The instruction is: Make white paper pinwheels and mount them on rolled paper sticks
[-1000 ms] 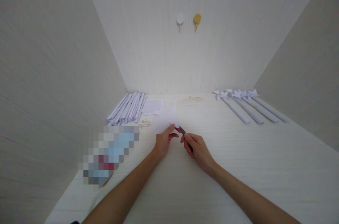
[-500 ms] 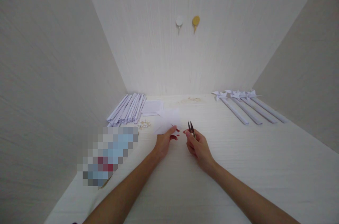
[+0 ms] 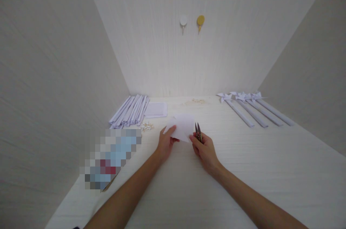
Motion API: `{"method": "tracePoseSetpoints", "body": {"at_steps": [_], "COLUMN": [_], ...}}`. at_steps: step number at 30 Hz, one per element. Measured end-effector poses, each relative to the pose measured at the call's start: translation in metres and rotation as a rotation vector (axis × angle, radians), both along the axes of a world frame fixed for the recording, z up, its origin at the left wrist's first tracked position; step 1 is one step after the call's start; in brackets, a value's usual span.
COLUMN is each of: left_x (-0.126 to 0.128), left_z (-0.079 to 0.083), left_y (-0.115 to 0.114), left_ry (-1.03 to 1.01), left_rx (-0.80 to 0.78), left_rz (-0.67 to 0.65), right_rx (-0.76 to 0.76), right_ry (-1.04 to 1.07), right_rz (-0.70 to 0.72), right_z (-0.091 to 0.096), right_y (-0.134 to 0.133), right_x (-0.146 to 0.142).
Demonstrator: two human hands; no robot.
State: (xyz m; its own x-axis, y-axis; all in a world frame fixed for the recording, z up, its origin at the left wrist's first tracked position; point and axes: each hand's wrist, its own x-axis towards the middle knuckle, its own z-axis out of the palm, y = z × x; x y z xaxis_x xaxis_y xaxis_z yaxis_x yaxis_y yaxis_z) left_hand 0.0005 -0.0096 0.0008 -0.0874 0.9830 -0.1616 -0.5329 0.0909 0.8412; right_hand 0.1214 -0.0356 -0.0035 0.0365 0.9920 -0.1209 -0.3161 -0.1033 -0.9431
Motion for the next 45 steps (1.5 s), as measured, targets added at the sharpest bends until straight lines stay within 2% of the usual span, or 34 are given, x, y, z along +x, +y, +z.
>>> {"method": "tracePoseSetpoints", "body": {"at_steps": [4, 11, 16, 18, 22, 26, 30, 33, 39, 45], "left_x": [-0.004, -0.003, 0.0, 0.001, 0.002, 0.003, 0.004, 0.005, 0.004, 0.005], "left_z": [-0.001, 0.0, -0.003, -0.005, -0.006, -0.003, 0.0, 0.0, -0.001, 0.005], "left_y": [0.003, 0.001, -0.003, -0.003, -0.001, -0.001, -0.003, -0.004, -0.004, -0.007], "left_ry": [0.02, 0.104, 0.199, 0.248, 0.297, 0.282, 0.308, 0.364, 0.423, 0.486], "left_rx": [0.025, 0.007, 0.041, 0.052, 0.064, 0.093, 0.12, 0.132, 0.154, 0.14], "left_rz": [-0.035, -0.219, -0.331, -0.303, -0.1, 0.026, 0.026, 0.005, -0.006, 0.067], "right_rx": [-0.013, -0.06, -0.067, -0.06, -0.034, -0.02, 0.024, 0.058, 0.066, 0.037], "right_ry": [0.063, 0.37, 0.452, 0.469, 0.441, 0.224, -0.053, -0.133, -0.075, -0.005], "right_rz": [-0.033, -0.09, -0.107, -0.082, -0.014, 0.017, 0.085, 0.125, 0.171, 0.198], "right_z": [0.001, 0.008, 0.006, 0.006, 0.008, 0.006, 0.002, 0.0, -0.002, -0.002], "right_y": [0.002, 0.009, 0.013, 0.012, 0.01, 0.007, 0.003, 0.001, 0.002, 0.002], "right_x": [0.001, 0.011, 0.015, 0.015, 0.014, 0.008, 0.002, 0.001, 0.003, 0.003]}}
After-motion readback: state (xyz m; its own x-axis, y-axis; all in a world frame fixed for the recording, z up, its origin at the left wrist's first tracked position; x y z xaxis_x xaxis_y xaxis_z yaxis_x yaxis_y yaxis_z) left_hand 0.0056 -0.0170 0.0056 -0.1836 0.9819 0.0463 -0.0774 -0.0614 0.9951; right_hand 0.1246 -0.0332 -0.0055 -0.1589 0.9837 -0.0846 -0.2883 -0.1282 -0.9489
